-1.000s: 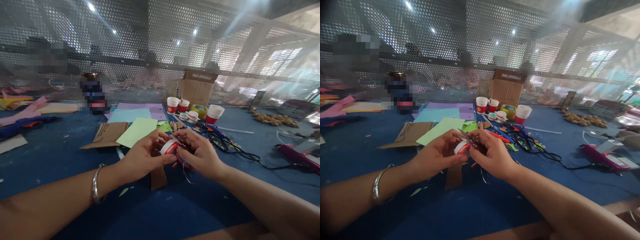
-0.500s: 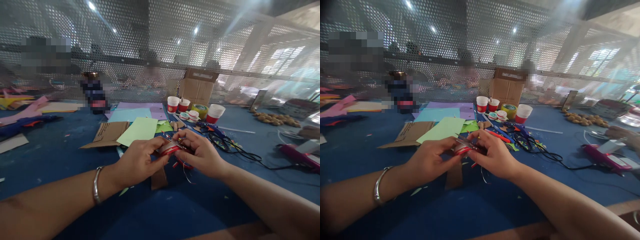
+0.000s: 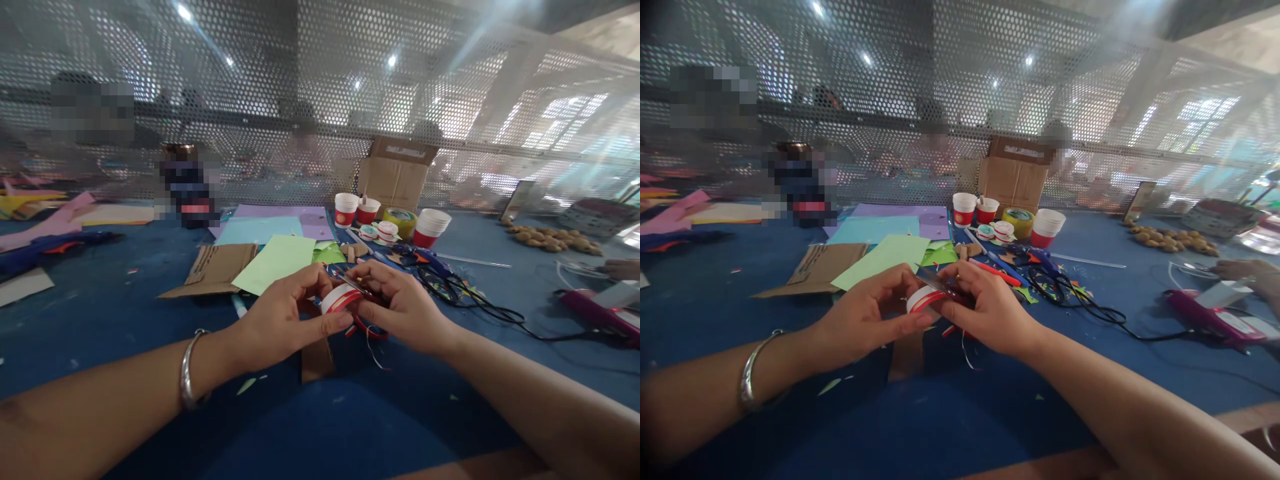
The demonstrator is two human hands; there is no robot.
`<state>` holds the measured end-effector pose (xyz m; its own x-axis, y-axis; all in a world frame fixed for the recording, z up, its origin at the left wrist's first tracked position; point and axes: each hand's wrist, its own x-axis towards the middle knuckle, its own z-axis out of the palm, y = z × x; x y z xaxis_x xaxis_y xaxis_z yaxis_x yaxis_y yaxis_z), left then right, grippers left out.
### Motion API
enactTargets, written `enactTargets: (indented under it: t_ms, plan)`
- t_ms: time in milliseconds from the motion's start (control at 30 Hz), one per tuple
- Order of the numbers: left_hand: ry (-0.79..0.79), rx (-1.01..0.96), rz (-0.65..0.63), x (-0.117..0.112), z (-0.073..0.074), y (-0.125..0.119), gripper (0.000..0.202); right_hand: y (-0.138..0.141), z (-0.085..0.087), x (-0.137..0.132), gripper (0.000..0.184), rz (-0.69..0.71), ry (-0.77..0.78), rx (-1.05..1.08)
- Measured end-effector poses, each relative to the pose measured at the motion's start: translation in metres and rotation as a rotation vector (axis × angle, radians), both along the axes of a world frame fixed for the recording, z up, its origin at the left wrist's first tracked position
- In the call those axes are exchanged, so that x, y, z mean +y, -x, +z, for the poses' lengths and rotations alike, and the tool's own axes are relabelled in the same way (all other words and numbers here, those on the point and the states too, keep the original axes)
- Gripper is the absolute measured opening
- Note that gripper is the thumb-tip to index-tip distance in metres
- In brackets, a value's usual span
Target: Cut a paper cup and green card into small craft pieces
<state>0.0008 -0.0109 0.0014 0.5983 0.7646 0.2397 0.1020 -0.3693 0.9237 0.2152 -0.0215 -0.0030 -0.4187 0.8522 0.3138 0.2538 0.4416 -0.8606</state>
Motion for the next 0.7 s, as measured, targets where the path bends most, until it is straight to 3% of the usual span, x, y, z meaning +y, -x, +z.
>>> enactTargets:
  t_ms: [167,400,533,700]
  plan:
    - [-0.225,0.091,0.056,0.004,-0.001,0.006,0.029,-0.002,0.004,-0.002,0.032,-0.08,-0.03,0.005]
    - [-0.678,0.187,0.306,0.013,-0.001,0.011,0.03,-0.005,0.011,-0.003,0.038,-0.124,-0.08,-0.116]
    - [-0.78,0.169,0.374,0.016,-0.001,0.012,0.026,-0.004,0.012,-0.004,0.04,-0.104,-0.063,-0.147]
    - [-0.859,0.179,0.388,0.018,0.0,0.013,0.022,-0.003,0.01,-0.001,0.043,-0.056,0.084,-0.133]
